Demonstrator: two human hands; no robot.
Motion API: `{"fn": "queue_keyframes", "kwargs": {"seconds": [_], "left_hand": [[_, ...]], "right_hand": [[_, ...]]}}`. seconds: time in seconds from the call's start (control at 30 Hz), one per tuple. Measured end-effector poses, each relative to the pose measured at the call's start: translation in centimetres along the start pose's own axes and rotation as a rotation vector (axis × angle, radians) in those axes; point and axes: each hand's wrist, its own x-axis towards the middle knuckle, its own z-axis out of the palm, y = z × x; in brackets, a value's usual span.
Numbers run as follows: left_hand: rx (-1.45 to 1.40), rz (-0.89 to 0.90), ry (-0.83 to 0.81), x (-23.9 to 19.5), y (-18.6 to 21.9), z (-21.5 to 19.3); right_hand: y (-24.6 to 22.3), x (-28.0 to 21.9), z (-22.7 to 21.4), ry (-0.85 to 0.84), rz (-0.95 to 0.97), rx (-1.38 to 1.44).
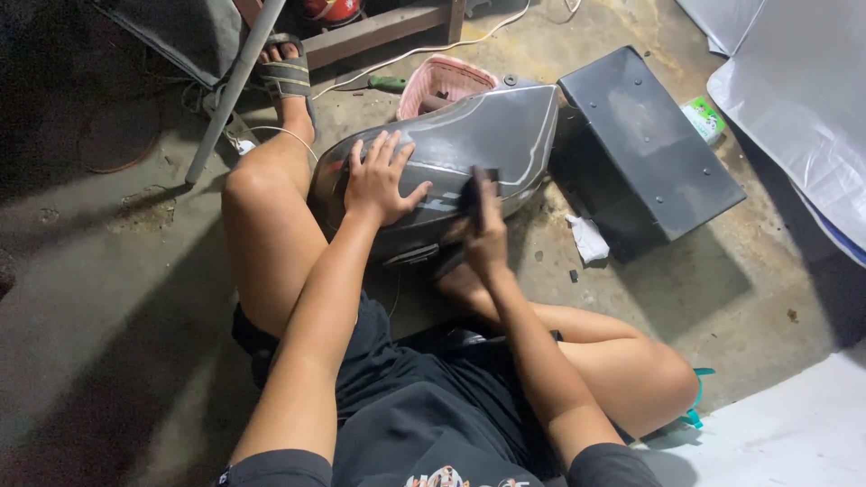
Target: The person sits on the floor and sands a large, dark, curved object using a sanding block. They hold the object steady with their left hand while moving the sanding block with their right hand across the surface.
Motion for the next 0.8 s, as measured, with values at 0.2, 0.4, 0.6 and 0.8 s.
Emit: {"fn": "queue_keyframes", "kwargs": {"seconds": [0.2,0.4,0.6,0.8], "left_hand": [[0.009,-0.016,-0.024,0.0,0.4,-0.7],[0.001,-0.028,-0.042,0.1,0.4,-0.8],[-0.007,-0.030,-0.050,0.0,0.5,-0.8],[0.014,-0.031,-0.042,0.1,0.3,-0.3]], "right_hand": [[3.9,-0.3,-0.1,-0.069,0.025,-0.010],[1.1,-1.2,1.7,0.008,-0.063,-0.030],[0.8,2.5,-0.5,0.175,0.071,-0.098],[0.2,-1.8,2.7,-0.088,-0.099,-0.107]]}}
